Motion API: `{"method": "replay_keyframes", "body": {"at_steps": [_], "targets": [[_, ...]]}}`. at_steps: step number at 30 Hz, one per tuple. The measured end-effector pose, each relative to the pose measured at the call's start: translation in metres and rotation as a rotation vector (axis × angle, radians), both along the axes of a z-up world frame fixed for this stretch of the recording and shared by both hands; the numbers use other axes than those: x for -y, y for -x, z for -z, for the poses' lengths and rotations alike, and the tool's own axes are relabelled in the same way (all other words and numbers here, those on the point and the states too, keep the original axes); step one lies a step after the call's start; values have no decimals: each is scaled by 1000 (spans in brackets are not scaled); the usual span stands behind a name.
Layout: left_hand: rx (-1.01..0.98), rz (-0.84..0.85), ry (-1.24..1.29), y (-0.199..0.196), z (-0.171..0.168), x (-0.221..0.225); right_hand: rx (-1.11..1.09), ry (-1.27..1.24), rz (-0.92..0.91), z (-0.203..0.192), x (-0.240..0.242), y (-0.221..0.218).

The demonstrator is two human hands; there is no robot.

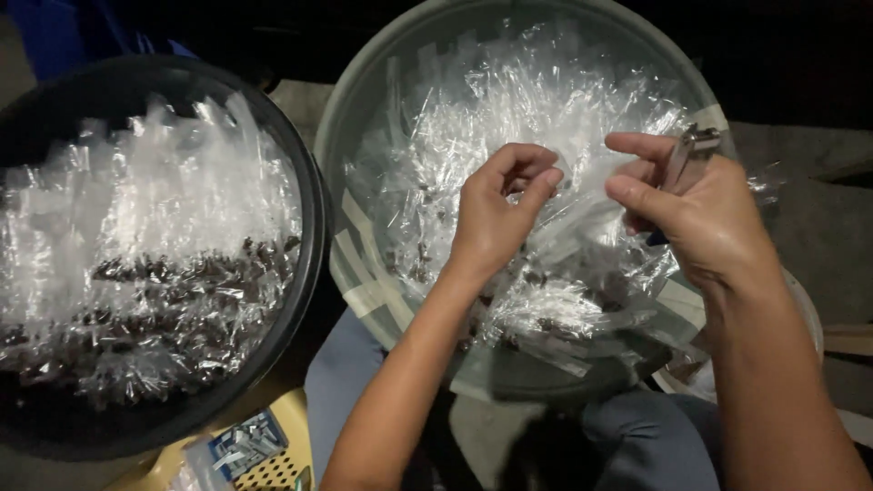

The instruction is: Sealing small plastic bags containing snacks using a lighter and sorting them into bins.

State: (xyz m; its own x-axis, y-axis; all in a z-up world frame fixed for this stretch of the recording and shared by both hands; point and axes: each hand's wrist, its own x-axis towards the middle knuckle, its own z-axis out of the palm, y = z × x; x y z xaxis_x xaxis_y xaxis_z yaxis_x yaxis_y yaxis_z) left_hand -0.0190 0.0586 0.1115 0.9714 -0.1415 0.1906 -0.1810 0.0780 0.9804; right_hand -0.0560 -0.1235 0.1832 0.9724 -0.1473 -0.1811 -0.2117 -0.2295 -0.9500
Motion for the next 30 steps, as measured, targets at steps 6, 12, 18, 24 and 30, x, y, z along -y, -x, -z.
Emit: {"method": "replay_keyframes", "body": {"at_steps": [6,12,18,24,30], "targets": [[80,36,67,17,-19,-16,-24,-356,-118,8,-3,-5],[80,81,2,28,6,-22,-23,-512,-23,22,-4,-10],[-282,402,-756,26,-6,-59,-109,43,-110,-4,-26,-1],[-125,465,-280,30,-53,-37,187,70,-294,41,-27,-6],[-188,421,244,31,38,4,258,-273,30,46,-14,-18]]}}
